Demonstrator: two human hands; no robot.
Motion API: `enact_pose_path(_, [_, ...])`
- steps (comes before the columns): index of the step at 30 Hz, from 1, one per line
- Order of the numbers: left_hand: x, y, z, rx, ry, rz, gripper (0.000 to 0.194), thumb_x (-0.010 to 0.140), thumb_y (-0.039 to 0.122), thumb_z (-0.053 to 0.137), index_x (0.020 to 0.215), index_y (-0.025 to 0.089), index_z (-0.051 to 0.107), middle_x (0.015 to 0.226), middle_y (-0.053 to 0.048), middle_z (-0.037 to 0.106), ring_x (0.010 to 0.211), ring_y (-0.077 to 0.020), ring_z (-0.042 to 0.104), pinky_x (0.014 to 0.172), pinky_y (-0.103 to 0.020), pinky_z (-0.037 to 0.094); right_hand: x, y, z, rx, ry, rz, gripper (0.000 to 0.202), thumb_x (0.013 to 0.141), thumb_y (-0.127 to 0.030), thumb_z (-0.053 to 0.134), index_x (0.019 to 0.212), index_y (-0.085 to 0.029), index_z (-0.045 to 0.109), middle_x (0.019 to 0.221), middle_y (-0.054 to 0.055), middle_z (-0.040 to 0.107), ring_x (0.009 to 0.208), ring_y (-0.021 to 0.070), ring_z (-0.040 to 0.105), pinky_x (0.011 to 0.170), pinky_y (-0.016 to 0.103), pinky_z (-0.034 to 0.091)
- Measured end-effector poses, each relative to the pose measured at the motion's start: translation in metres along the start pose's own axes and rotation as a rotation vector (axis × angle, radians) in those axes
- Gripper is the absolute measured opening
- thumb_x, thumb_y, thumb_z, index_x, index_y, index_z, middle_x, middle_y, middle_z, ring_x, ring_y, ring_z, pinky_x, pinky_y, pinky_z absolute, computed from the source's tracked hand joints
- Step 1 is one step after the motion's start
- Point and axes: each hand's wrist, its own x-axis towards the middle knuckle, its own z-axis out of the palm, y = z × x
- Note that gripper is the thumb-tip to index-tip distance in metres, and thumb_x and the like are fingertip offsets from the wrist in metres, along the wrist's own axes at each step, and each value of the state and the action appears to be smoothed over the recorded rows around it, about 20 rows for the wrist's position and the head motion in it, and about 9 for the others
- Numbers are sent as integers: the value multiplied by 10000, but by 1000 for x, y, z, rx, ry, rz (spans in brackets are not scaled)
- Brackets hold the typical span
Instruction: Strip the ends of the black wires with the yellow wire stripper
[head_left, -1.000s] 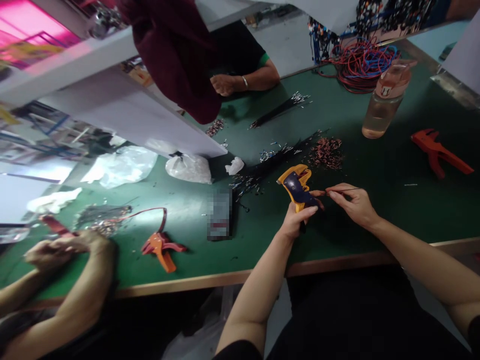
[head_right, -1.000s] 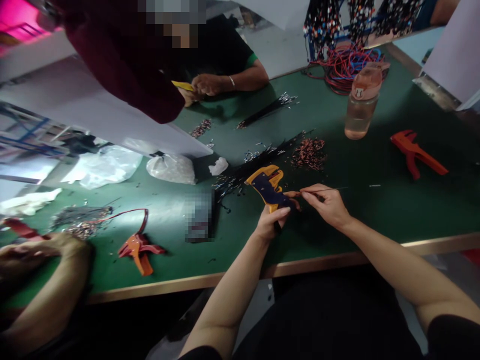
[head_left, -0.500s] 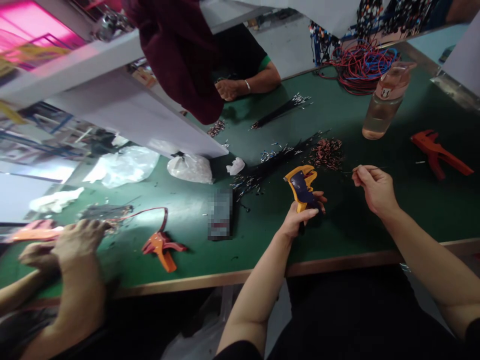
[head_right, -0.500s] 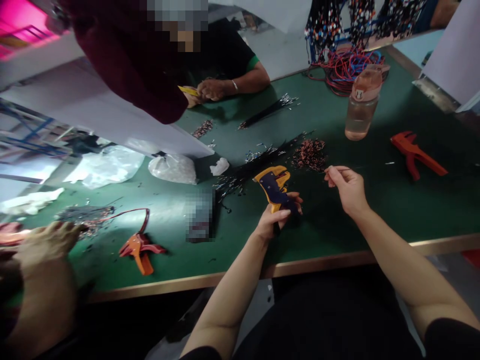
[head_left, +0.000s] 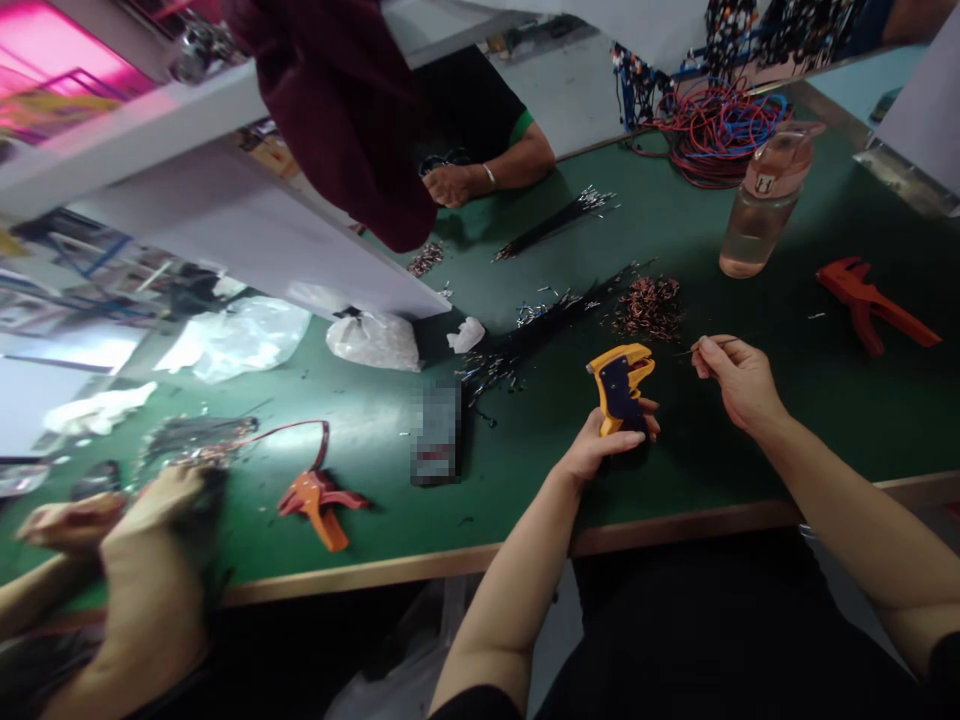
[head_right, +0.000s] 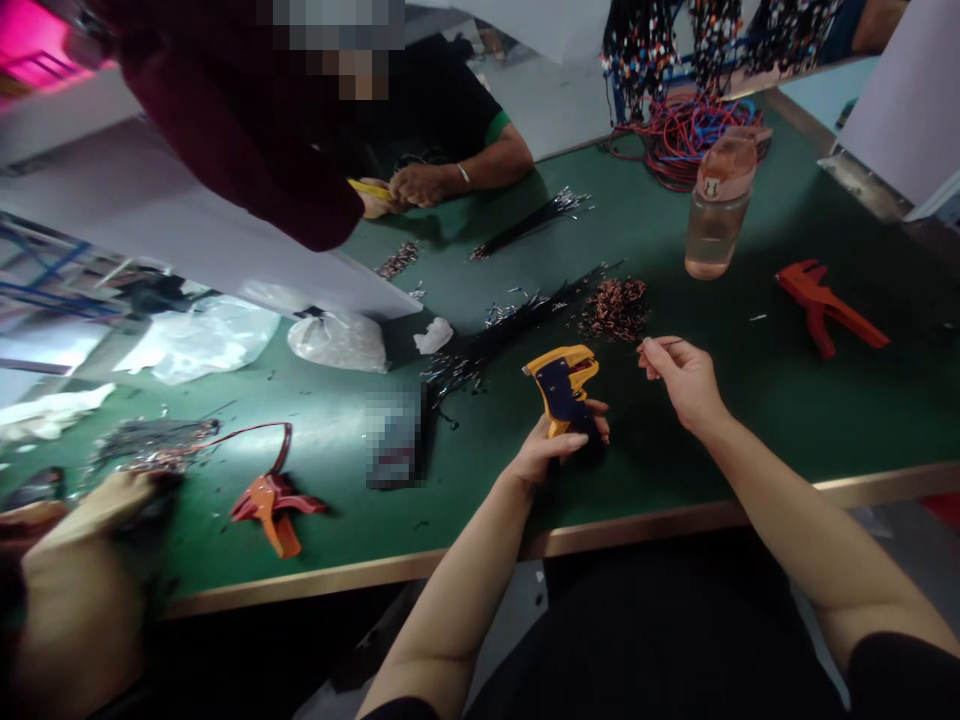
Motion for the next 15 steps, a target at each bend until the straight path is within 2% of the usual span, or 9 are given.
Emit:
enact_pose_path(8, [-1,6,5,6,61,-35,406,598,347,877,932,154,750,788,-55,723,747,-190,661,788,-344,526,-1,1,1,-30,-49,19,385,779,-583,760,754,-214,654,626,-22,597,536,106,500,517,263,426])
enact_pose_path(15, [0,5,5,44,78,-75,382,579,374,877,844,139,734,699,-49,700,652,-177,637,692,-327,505,-1,0,0,-13,-85,46,425,783,-632,736,748,-226,614,620,-33,547,540,110,488,523,265,426])
